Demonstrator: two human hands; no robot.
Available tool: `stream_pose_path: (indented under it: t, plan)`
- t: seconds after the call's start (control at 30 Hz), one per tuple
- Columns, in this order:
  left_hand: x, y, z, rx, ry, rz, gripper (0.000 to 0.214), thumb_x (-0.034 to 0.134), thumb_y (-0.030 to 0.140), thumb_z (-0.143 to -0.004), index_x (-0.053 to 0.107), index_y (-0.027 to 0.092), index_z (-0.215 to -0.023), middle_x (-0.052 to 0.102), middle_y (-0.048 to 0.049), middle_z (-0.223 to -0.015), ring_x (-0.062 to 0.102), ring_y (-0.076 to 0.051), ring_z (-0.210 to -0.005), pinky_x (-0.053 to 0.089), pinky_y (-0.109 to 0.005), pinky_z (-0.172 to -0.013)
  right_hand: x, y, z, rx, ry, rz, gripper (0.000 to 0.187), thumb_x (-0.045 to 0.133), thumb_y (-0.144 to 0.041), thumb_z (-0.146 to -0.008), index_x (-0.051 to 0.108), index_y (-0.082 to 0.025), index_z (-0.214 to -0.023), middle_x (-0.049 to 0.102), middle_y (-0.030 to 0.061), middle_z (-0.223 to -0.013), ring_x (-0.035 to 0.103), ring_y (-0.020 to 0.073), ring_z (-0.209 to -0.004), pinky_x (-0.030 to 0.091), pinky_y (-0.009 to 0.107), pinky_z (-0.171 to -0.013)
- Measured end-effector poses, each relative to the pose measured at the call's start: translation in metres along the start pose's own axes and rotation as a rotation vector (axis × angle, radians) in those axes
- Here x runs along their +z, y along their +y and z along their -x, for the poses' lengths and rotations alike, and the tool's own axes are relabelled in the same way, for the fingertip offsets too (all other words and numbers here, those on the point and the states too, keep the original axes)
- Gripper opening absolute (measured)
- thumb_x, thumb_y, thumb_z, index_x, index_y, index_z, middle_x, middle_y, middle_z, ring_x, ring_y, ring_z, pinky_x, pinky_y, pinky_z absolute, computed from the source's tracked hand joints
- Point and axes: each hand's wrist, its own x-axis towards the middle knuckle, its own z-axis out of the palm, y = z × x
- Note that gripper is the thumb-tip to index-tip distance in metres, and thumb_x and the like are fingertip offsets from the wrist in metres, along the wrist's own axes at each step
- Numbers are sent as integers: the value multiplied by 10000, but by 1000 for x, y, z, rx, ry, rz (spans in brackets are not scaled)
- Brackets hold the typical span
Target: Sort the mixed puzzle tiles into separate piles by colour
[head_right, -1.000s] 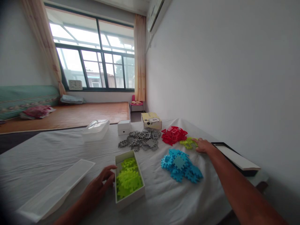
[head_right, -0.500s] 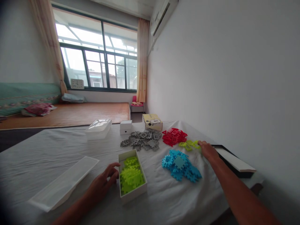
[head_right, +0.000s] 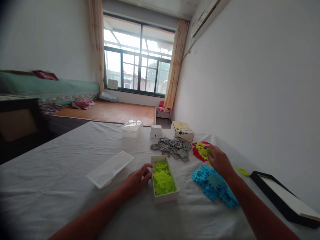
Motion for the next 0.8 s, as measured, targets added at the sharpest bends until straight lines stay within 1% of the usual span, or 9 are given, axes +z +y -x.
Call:
stream_pose_path:
  t: [0.17, 0.3, 0.37, 0.43, 0.5, 0.57, 0.63, 0.7, 0.8]
  plan:
    - [-1, 2, 2, 14, 22, 12, 287, 368, 343, -899, 447, 265, -1163, 652, 26, -838, 593, -121, -733, 434, -236, -710, 7, -123, -15, -232, -34, -282, 247, 438, -165, -828, 553, -222, -1039, 626, 68, -1057, 593, 196, -1002, 472, 357, -884]
    - [1, -2, 2, -11, 94, 64, 328, 387, 327, -890, 392, 253, -1210, 644, 9, -890, 602, -123, -752, 450, -244, -722, 28, -183, -5, -335, -94, -314, 331, 414, -93, -820, 572, -219, -1082, 600, 92, -1145, 546, 204, -1090, 452, 376, -929]
    - [3, -6, 1, -32, 140, 91, 358, 383, 321, -892, 346, 240, -1239, 635, -2, -917, 608, -123, -748, 457, -247, -713, 35, -196, 2, -371, -178, -339, 375, 446, -112, -818, 554, -225, -1158, 601, 91, -1181, 537, 216, -1117, 436, 396, -956]
    - [5, -10, 0, -46, 165, 90, 380, 385, 313, -892, 317, 226, -1256, 630, -14, -939, 612, -127, -746, 459, -254, -701, 36, -196, 7, -363, -252, -417, 418, 472, -172, -830, 504, -234, -1242, 597, 79, -1220, 546, 215, -1122, 435, 392, -967]
    - [7, -12, 0, -41, 159, 65, 398, 396, 303, -887, 305, 219, -1265, 628, -23, -960, 614, -133, -759, 460, -267, -707, 32, -187, 6, -271, -273, -495, 403, 451, -236, -858, 487, -236, -1260, 609, 69, -1211, 588, 207, -1067, 464, 380, -933]
    - [9, -13, 0, -25, 149, 38, 408, 403, 297, -884, 305, 223, -1273, 625, -26, -982, 612, -136, -773, 463, -279, -723, 26, -175, 3, -138, -247, -526, 341, 411, -273, -882, 529, -231, -1199, 647, 66, -1135, 627, 202, -980, 504, 373, -860]
    - [9, -12, 0, -6, 143, 24, 419, 401, 296, -886, 301, 232, -1289, 622, -22, -991, 608, -135, -775, 466, -287, -735, 22, -168, 1, -75, -229, -533, 304, 406, -293, -885, 567, -221, -1133, 665, 69, -1068, 637, 200, -923, 531, 357, -779]
    - [9, -10, 0, 22, 135, 18, 428, 397, 292, -889, 306, 237, -1304, 622, -18, -993, 602, -134, -776, 468, -290, -747, 21, -171, 2, -131, -245, -540, 305, 450, -302, -868, 571, -222, -1136, 652, 75, -1085, 618, 203, -951, 535, 344, -756]
    - [5, -6, 1, 101, 107, 15, 445, 393, 248, -884, 340, 255, -1325, 610, -16, -1013, 592, -127, -796, 469, -273, -769, 25, -190, 9, -335, -288, -514, 470, 608, -332, -785, 520, -251, -1239, 614, 72, -1182, 546, 230, -1087, 485, 383, -880]
